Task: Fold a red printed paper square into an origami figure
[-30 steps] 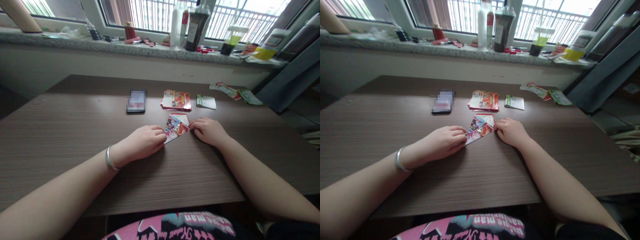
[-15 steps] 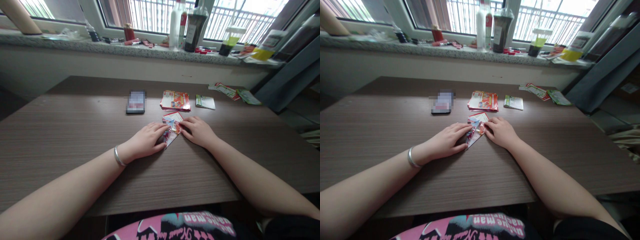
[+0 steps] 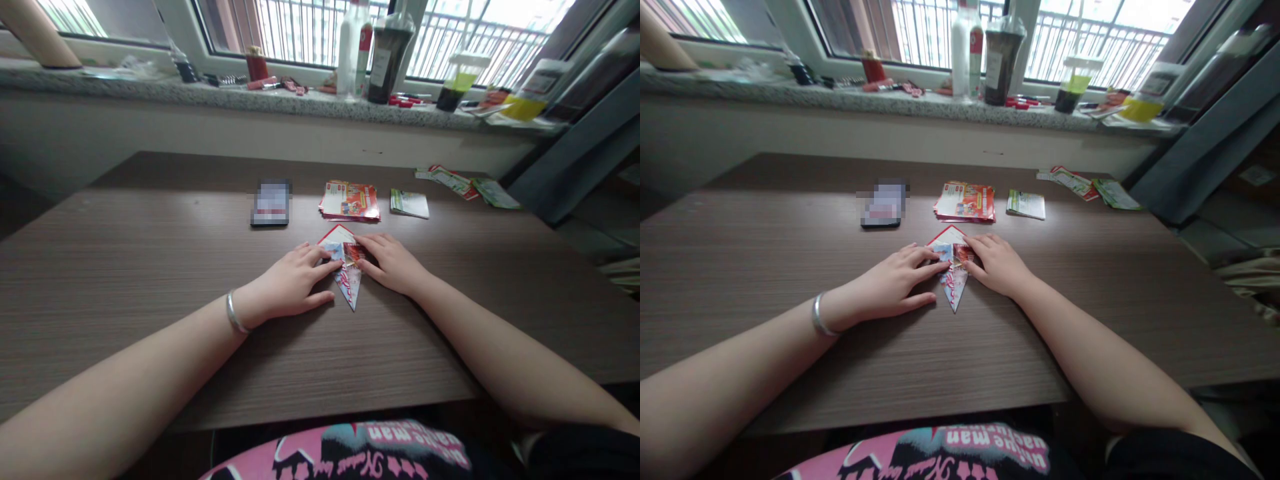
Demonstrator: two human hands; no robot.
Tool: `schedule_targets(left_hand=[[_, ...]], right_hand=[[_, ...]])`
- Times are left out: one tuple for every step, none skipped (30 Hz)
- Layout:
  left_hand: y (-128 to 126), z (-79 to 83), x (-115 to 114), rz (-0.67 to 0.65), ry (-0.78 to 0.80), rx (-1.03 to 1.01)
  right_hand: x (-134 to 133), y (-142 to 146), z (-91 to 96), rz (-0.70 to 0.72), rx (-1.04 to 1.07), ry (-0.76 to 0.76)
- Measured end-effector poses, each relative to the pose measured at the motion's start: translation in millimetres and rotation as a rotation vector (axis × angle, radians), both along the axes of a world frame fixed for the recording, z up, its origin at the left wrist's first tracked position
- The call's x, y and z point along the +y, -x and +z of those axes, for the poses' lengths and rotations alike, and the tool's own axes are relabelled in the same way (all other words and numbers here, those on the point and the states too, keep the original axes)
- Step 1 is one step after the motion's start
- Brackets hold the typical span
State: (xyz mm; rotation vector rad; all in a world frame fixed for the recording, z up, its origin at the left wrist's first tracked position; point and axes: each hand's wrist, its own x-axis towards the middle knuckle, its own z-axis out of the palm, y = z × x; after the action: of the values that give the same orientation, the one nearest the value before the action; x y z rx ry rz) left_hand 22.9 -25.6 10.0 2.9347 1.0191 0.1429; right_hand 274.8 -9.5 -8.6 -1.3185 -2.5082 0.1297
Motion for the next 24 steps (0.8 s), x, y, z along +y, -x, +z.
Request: schedule_targets(left_hand=[[0,0.2,0,-0.004,-0.009,0.002],[0,0.5,-1,-0.007,-0.015,0.006],[0,0.8,-2,-0.009,-0.019,0.009],[0,1.1,-3,-0.008,-0.022,0.013],[0,1.2,-3,-0.004,-0.024,0.017],[0,1.2,-4,0.004,-0.026,0.023],[1,1.0,-5,0.015,-0.027,0.030],[1,0.6,-5,0.024,-0.029,0.038],[1,0.1,-6,0.032,-0.030,0.045],[1,-0.5,-6,0.036,-0.033,0.052],[2,-1.1,-6,0.037,-0.038,0.056],[2,-1.6,-5,0.034,-0.044,0.057],[2,-1.9,-5,0.029,-0.051,0.055],[3,-2.1,-5,0.023,-0.058,0.054],[3,-2.1,-5,0.017,-0.065,0.052],[3,-2.1,-5,0.011,-0.072,0.050],[4,-2.1,-6,0.008,-0.080,0.048],[4,-2.2,-6,0.007,-0.090,0.047],[5,-2.4,-6,0.009,-0.101,0.044],[5,-2.7,-7,0.014,-0.112,0.039],[5,-3.2,-7,0.021,-0.123,0.034],[5,-3.7,-7,0.025,-0.132,0.028],[5,-4.2,-7,0.029,-0.139,0.022],[5,-4.7,-7,0.034,-0.142,0.016]], right_hand=[[0,0,-0.2,0.014,0.030,0.013],[1,0,-0.3,0.028,0.061,0.022],[2,-1,-0.4,0.041,0.093,0.030],[2,-1,-0.5,0.050,0.124,0.034],[3,-1,-0.7,0.053,0.157,0.036],[3,-1,-0.8,0.053,0.190,0.038],[4,-2,-1.1,0.052,0.223,0.039],[5,-3,-1.4,0.050,0.257,0.038],[5,-4,-1.8,0.046,0.288,0.037],[6,-5,-2.2,0.041,0.312,0.039],[7,-6,-2.6,0.033,0.327,0.043],[7,-7,-3.0,0.022,0.334,0.047],[8,-8,-3.2,0.007,0.333,0.054],[8,-8,-3.3,-0.005,0.326,0.066],[9,-9,-3.1,-0.015,0.323,0.076],[9,-9,-2.6,-0.024,0.325,0.085],[9,-10,-1.9,-0.034,0.329,0.094],[9,-10,-1.1,-0.043,0.329,0.103],[9,-10,-0.3,-0.048,0.321,0.110],[9,-10,0.5,-0.050,0.304,0.112],[9,-11,1.0,-0.043,0.280,0.107],[9,-11,1.3,-0.026,0.253,0.098],[9,-11,1.5,0.001,0.231,0.084],[8,-11,1.6,0.031,0.216,0.066]])
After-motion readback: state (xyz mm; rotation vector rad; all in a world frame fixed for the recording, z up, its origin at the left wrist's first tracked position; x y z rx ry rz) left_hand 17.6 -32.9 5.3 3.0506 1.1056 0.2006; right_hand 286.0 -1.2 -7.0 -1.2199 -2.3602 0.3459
